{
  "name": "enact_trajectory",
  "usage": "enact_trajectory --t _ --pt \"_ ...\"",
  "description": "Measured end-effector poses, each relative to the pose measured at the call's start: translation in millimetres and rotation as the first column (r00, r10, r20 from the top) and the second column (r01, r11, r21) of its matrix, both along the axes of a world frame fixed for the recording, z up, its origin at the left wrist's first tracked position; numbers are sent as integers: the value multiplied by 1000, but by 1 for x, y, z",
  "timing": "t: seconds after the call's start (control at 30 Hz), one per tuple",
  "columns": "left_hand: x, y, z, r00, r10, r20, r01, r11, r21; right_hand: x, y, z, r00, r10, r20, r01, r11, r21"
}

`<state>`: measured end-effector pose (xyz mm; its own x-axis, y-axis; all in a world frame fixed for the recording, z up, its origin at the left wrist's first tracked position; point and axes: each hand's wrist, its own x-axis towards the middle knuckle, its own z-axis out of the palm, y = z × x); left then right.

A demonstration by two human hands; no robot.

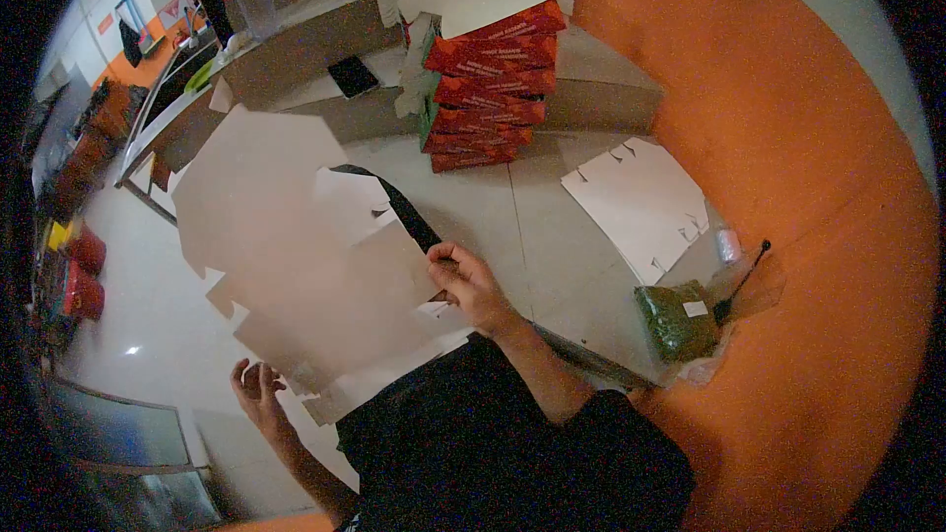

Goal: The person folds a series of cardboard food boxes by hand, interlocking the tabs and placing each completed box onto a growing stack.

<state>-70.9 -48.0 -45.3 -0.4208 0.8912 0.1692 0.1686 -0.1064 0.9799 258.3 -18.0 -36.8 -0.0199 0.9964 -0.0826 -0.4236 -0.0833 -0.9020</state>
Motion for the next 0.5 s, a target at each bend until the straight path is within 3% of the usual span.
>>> enact_trajectory --t 0.03,0.13,0.2,0.3,0.4,0.43,0.5 --pt "-5 -1 -1 996 -11 84 9 1000 18 -1 0 0 1000 16 6 -16 999 27" --pt "-12 -4 3 961 -261 94 261 965 7 -7 3 -3 993 110 41 -114 986 123" --pt "-6 -2 -4 968 -249 17 249 968 -37 -10 11 -11 968 230 105 -247 947 207" --pt "1 9 -25 973 -201 -118 194 979 -68 -11 30 -38 910 408 -70 -400 911 98" --pt "18 23 -24 919 -283 -273 293 956 -5 -20 40 -22 843 244 480 -328 940 98" --pt "25 28 -23 914 -319 -250 315 947 -59 -22 50 -38 844 283 455 -361 928 93" --pt "39 33 -14 900 -343 -271 317 939 -135 -27 58 -59 788 164 593 -253 965 69"
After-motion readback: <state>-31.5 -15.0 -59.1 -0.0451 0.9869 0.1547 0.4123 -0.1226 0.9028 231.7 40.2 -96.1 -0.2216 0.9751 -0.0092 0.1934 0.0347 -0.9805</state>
